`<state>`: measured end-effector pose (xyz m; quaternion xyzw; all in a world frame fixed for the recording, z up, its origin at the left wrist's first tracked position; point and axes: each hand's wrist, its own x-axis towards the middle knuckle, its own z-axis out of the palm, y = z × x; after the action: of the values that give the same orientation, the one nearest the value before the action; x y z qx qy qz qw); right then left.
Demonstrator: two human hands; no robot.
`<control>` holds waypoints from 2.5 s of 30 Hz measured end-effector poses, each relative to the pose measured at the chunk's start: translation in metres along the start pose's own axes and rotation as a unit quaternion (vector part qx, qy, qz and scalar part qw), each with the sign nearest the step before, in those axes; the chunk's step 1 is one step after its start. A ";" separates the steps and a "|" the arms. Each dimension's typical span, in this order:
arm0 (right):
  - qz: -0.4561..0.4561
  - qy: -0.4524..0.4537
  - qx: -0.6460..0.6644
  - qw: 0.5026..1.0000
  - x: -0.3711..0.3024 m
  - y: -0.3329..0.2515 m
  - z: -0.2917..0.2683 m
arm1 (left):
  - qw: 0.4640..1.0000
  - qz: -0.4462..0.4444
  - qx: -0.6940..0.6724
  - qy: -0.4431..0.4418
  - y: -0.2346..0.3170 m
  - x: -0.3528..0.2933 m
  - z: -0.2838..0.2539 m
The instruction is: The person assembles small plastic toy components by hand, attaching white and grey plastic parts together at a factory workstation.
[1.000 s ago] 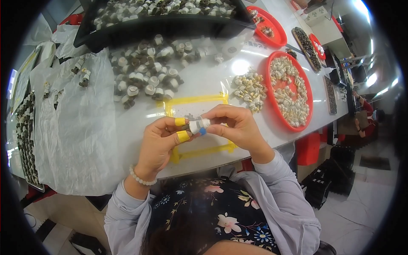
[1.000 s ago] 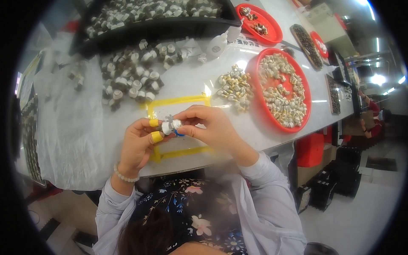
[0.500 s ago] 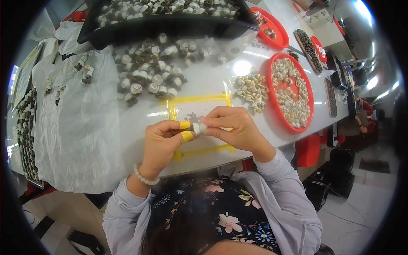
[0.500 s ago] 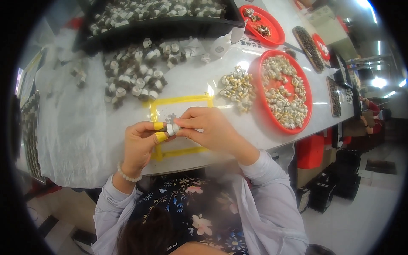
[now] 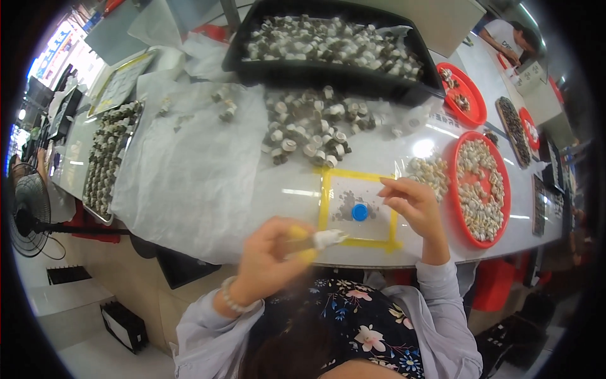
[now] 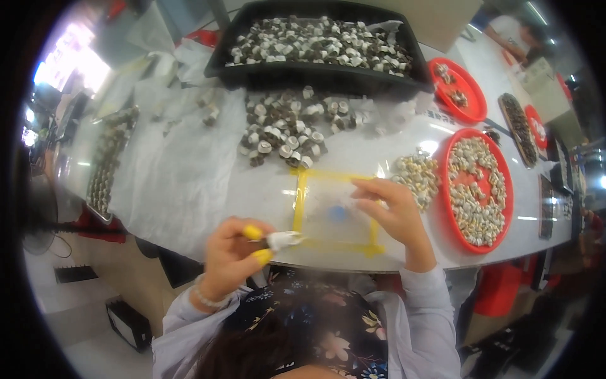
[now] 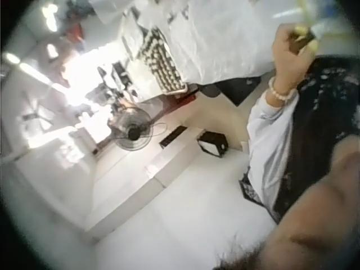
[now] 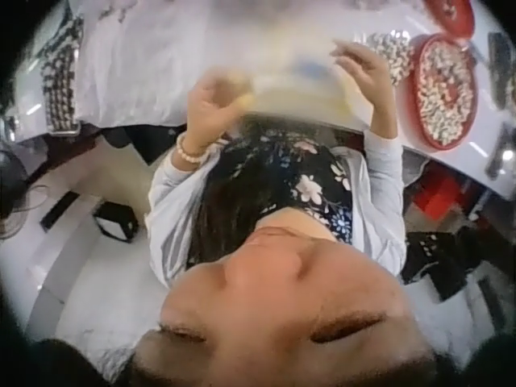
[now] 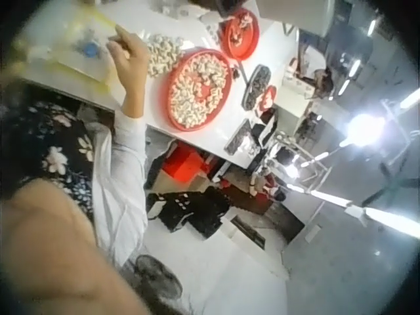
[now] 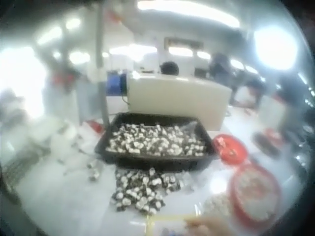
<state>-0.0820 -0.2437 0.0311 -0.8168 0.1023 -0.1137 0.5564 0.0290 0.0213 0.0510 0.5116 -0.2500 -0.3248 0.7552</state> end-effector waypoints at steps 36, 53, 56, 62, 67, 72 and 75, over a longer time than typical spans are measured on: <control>0.070 0.275 -0.044 0.958 0.106 0.083 -0.083 | 0.785 0.248 0.567 0.035 0.006 0.037 -0.048; 0.104 0.057 -0.067 0.991 -0.024 0.011 -0.025 | 0.865 0.134 0.483 -0.014 -0.047 0.022 -0.041; 0.103 -0.038 -0.167 0.980 -0.032 0.001 -0.023 | 0.842 0.149 0.518 -0.030 -0.050 0.021 -0.041; 0.088 -0.119 -0.281 0.948 -0.027 -0.024 -0.017 | 0.835 0.142 0.530 -0.027 -0.050 0.022 -0.038; 0.064 -0.159 -0.407 0.897 -0.020 -0.034 -0.014 | 0.830 0.156 0.535 -0.029 -0.052 0.021 -0.038; 0.040 -0.194 -0.458 0.866 -0.010 -0.041 -0.014 | 0.824 0.157 0.543 -0.030 -0.052 0.019 -0.039; 0.028 -0.216 -0.484 0.847 -0.005 -0.048 -0.014 | 0.826 0.159 0.540 -0.032 -0.052 0.019 -0.040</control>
<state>-0.0884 -0.2372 0.0803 -0.9832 0.0441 0.1450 0.1013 0.0581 0.0178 -0.0107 0.7802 -0.4876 -0.0291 0.3907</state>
